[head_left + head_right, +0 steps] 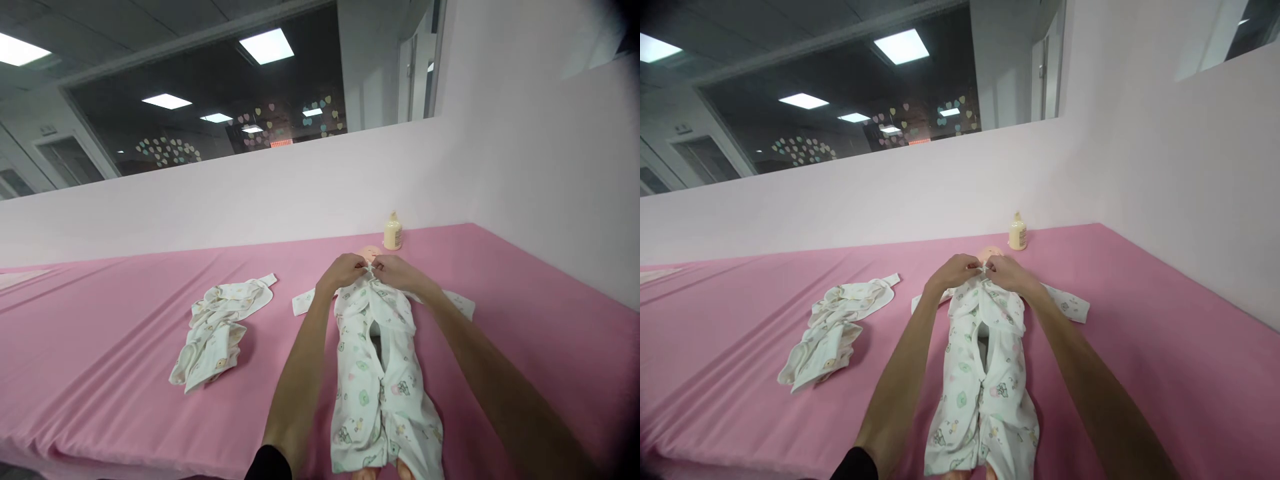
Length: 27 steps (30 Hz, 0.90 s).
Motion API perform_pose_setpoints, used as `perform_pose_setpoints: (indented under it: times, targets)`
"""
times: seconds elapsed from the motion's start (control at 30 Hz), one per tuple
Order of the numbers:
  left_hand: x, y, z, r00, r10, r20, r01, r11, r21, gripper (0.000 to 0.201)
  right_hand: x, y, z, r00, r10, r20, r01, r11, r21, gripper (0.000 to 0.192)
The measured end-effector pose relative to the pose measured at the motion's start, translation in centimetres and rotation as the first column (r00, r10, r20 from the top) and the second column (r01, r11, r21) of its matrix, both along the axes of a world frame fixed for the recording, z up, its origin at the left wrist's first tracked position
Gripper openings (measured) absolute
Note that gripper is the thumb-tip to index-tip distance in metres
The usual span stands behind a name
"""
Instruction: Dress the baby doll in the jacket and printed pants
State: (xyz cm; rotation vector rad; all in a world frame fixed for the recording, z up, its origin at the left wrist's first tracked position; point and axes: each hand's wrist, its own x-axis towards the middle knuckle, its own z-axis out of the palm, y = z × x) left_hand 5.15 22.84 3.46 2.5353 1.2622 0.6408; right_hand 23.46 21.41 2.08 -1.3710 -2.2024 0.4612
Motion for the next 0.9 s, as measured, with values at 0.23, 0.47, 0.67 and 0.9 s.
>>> perform_pose_setpoints:
  times: [0.23,0.47,0.67,0.9]
  targets:
    - [-0.1,0.1,0.2,0.999,-0.040,0.028,0.042,0.996,-0.074,0.017,0.2,-0.5,0.4,0.999,0.034,0.034,-0.035,0.999,0.034,0.017]
    - [-0.5,-0.2,0.5,0.977,-0.133,0.165,0.161,0.972,-0.173,0.023,-0.3,-0.4,0.2,0.997,-0.027,0.071,0.023,0.998,0.055,0.017]
    - [-1.5,0.0,0.4,0.986,0.037,0.162,-0.005,0.981,-0.196,0.025,0.0,0.1,0.1,0.982,-0.174,0.070,0.168,0.982,0.083,0.016]
    - [-1.5,0.2,0.2,0.990,0.118,0.082,-0.104,0.981,-0.162,0.019,-1.5,-2.5,1.3,0.964,-0.118,0.238,0.142,0.986,-0.085,0.019]
